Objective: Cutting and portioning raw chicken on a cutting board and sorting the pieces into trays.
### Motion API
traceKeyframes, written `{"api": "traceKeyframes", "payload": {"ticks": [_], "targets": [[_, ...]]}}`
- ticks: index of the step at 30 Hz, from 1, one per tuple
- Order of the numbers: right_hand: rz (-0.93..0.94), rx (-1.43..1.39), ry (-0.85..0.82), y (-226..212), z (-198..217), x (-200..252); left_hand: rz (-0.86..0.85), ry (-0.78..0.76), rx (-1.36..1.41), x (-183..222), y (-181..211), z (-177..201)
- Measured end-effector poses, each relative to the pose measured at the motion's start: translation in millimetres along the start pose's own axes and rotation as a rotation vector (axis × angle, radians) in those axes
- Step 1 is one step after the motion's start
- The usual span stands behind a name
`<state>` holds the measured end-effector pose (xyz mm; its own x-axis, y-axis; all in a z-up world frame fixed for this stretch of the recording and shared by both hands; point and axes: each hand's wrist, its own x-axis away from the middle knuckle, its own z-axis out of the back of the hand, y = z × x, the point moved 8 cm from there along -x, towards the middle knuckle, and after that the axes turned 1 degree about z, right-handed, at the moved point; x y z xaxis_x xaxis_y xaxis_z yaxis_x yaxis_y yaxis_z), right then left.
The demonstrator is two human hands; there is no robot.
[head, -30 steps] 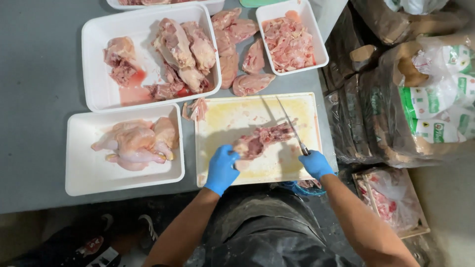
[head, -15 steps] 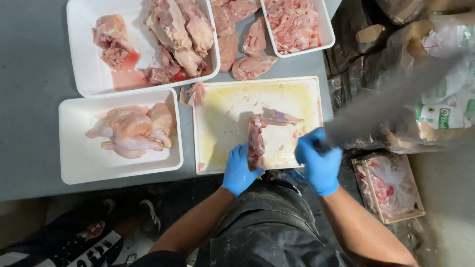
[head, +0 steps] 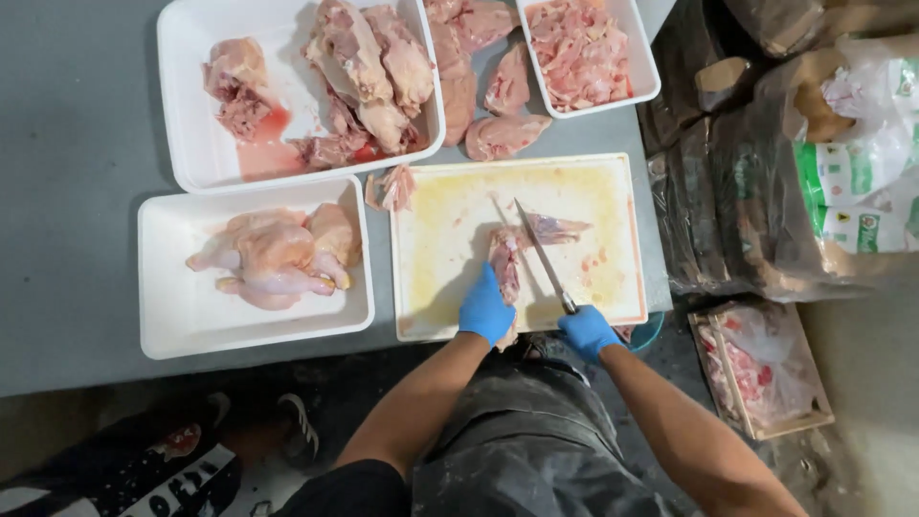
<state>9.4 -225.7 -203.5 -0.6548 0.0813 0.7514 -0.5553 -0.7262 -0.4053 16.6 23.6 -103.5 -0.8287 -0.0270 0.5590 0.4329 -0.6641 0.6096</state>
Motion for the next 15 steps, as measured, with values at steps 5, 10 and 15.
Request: {"api": "traceKeyframes", "payload": {"ticks": [5,10,15], "targets": [[0.348,-0.533,0.193,-89,33,50,-0.026,0.077,0.084,-45,-35,-21],[0.69,-0.785,0.284,-129,34,96,0.008,0.005,0.04,-9,-14,0],[-0.034,-0.094,-0.037,-20,-42,-15,0.024,-0.051,0.004,-14,-28,-3]]}}
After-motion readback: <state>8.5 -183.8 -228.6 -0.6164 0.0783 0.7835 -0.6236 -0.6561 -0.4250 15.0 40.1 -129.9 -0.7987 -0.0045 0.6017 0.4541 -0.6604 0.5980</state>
